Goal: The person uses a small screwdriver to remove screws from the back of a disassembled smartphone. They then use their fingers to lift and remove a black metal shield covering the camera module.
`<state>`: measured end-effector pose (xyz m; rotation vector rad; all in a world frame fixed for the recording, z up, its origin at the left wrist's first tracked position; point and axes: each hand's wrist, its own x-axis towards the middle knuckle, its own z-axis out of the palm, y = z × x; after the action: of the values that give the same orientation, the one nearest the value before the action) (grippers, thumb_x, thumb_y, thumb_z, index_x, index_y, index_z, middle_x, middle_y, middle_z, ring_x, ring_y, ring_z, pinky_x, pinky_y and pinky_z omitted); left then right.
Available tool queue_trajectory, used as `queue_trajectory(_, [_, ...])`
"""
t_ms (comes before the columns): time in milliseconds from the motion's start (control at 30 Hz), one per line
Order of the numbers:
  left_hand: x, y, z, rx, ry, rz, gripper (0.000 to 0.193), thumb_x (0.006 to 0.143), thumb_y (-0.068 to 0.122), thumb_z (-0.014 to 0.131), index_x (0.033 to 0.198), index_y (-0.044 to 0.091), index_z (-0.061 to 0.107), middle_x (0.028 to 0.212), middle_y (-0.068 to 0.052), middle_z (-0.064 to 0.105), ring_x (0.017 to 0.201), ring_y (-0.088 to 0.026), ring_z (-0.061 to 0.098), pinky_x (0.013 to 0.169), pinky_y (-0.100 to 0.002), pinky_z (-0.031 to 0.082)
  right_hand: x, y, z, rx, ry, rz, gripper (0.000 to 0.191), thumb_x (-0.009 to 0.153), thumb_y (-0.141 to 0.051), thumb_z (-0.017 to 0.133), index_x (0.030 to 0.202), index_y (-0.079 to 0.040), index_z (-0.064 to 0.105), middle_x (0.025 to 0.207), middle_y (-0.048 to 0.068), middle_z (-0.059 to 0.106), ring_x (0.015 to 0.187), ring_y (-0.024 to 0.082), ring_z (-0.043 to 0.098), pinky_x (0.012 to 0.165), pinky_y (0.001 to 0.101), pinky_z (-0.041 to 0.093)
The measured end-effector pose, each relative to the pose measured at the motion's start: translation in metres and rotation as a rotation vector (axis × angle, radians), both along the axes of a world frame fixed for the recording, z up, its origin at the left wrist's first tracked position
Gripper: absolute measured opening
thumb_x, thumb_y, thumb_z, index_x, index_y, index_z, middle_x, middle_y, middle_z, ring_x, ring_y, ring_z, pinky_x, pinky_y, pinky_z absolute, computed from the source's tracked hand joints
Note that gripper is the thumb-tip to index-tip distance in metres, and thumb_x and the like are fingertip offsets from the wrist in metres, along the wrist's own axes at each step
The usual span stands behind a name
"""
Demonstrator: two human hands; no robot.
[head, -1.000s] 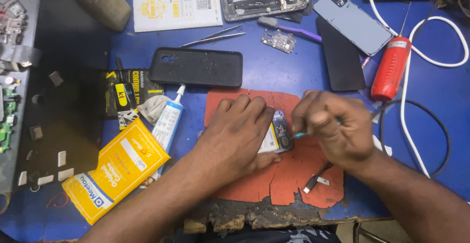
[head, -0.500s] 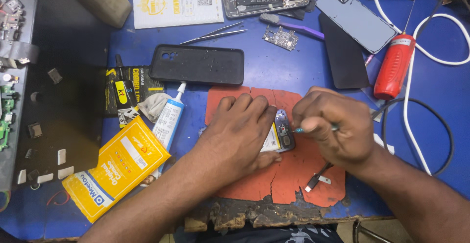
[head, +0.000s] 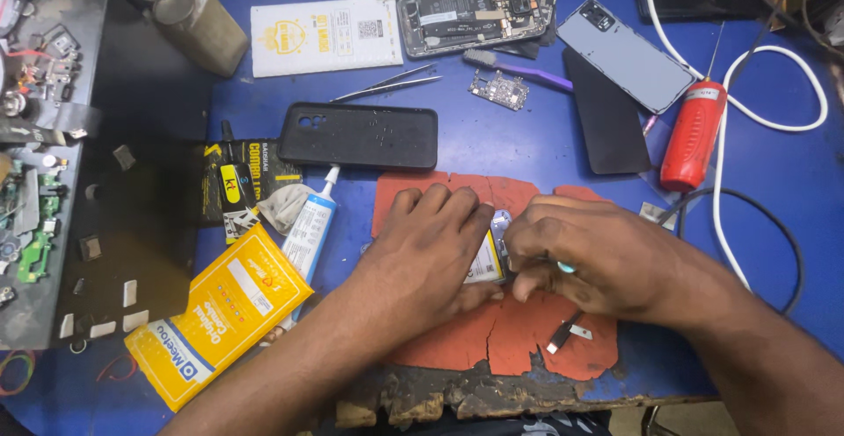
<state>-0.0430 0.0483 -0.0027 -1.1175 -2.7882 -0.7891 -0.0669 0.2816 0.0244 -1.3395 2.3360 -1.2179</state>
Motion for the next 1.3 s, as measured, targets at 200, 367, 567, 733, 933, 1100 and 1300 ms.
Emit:
queue_trajectory(200, [0.001,-0.001,-0.001,0.014,-0.016,-0.006,0.077,0.069,0.045,0.085,0.125,-0.003,0.062,0.109,-0.013,0.057,0.106,-0.032,0.053,0.088,-0.047,0.040,0.003,0.006,-0.001,0.149,-0.087,-0.130,0.036,0.073,0.010,0.070,0.102,-0.010,0.065,0.088,0.002,0.075,0.079,0.020,0.076,0.068,0.0324,0.059])
queue_trajectory(367, [0.001,-0.001,0.000,0.025,-0.002,-0.005,0.077,0.068,0.045,0.086,0.124,-0.003,0.062,0.108,-0.013,0.057,0.104,-0.032,0.053,0.088,-0.047,0.040,0.002,0.006,-0.010,0.174,-0.033,-0.195,0.034,0.071,0.010,0.071,0.097,-0.012,0.069,0.085,0.001,0.077,0.078,0.019,0.076,0.067,0.0319,0.061])
queue_trajectory(567, [0.000,0.000,0.004,-0.016,-0.019,0.003,0.069,0.067,0.045,0.086,0.114,0.000,0.064,0.107,-0.012,0.058,0.101,-0.031,0.054,0.086,-0.047,0.041,-0.002,0.009,-0.017,0.032,0.016,-0.175,0.025,0.080,0.003,0.075,0.099,-0.008,0.062,0.091,0.002,0.076,0.082,0.020,0.077,0.069,0.0312,0.061])
queue_trajectory(733, [0.000,0.002,0.004,-0.024,-0.029,0.019,0.069,0.066,0.046,0.086,0.112,0.000,0.065,0.105,-0.011,0.059,0.100,-0.031,0.055,0.085,-0.046,0.041,-0.005,0.011,-0.016,0.071,-0.004,-0.180,0.028,0.078,0.005,0.075,0.099,-0.009,0.066,0.092,0.003,0.076,0.083,0.020,0.078,0.069,0.0313,0.062])
queue_trajectory(933, [-0.001,0.001,0.003,-0.017,-0.001,0.009,0.074,0.068,0.046,0.086,0.119,-0.002,0.064,0.106,-0.013,0.058,0.099,-0.032,0.054,0.084,-0.046,0.041,-0.009,0.005,-0.009,-0.029,0.143,-0.117,0.045,0.074,0.001,0.080,0.117,-0.009,0.069,0.100,0.006,0.073,0.085,0.019,0.075,0.071,0.0299,0.061])
queue_trajectory(1100, [0.000,0.002,0.003,0.006,-0.051,0.023,0.071,0.065,0.043,0.088,0.119,0.002,0.065,0.109,-0.011,0.059,0.102,-0.031,0.054,0.085,-0.047,0.041,0.002,0.003,-0.007,-0.100,0.099,-0.145,0.051,0.076,0.005,0.079,0.119,-0.022,0.078,0.090,0.002,0.065,0.078,0.012,0.069,0.066,0.0245,0.058])
queue_trajectory(1300, [-0.001,0.002,0.003,0.038,-0.076,0.019,0.071,0.065,0.044,0.087,0.119,0.003,0.064,0.109,-0.011,0.058,0.103,-0.032,0.054,0.087,-0.049,0.041,0.001,0.005,-0.009,-0.175,-0.015,-0.063,0.063,0.074,0.017,0.066,0.126,-0.017,0.073,0.094,0.000,0.065,0.084,0.011,0.068,0.075,0.0254,0.058])
